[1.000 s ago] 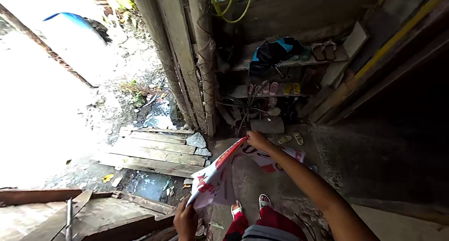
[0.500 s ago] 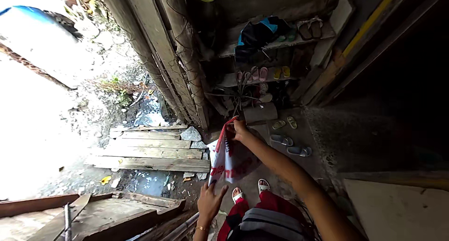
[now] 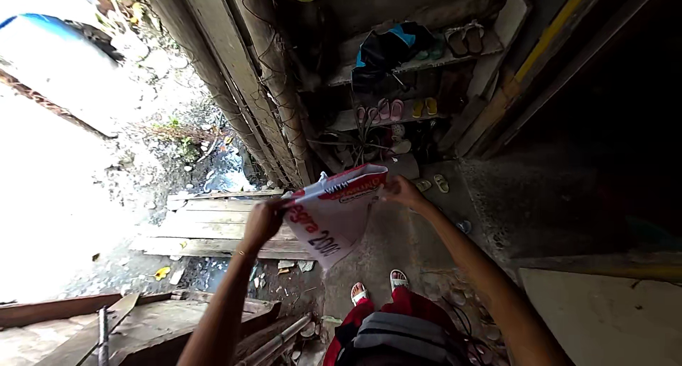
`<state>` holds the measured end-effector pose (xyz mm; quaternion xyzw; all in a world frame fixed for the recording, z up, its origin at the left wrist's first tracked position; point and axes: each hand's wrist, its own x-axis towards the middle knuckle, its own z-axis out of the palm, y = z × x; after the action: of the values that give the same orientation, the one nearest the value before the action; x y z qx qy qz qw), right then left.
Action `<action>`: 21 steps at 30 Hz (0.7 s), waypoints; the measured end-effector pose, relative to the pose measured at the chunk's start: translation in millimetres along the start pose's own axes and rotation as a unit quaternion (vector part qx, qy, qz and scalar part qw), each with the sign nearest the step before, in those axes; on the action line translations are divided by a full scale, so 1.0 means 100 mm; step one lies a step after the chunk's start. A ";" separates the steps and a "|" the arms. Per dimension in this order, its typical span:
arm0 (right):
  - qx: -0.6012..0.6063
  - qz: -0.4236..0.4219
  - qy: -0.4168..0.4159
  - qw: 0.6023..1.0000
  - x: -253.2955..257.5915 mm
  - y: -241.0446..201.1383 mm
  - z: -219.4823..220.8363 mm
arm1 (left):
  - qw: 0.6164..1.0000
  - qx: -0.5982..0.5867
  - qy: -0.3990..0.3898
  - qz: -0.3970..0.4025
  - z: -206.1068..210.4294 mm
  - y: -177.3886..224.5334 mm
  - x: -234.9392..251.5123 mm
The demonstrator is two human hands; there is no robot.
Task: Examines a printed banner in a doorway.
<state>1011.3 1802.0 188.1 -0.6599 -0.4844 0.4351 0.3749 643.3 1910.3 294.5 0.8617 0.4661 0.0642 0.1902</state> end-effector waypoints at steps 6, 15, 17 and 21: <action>-0.064 0.070 -0.073 0.993 -0.36 0.77 0.62 | 0.975 -0.024 0.021 0.218 -1.02 0.20 0.10; 0.209 -0.121 -0.185 0.953 -0.15 -0.26 1.28 | 0.970 -0.122 -0.094 0.190 -2.12 0.32 -0.47; 0.243 -0.085 -0.231 0.938 -0.16 -0.43 1.16 | 0.959 -0.155 -0.143 0.190 -2.33 0.29 -0.64; 0.278 -0.049 -0.310 0.908 -0.15 -0.63 1.00 | 0.913 -0.358 0.113 0.157 -2.03 -0.59 -0.85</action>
<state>895.9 1810.6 215.0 -0.3366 -0.4672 0.7160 0.3945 491.5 1923.2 463.8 0.7847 0.2888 0.3531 0.4196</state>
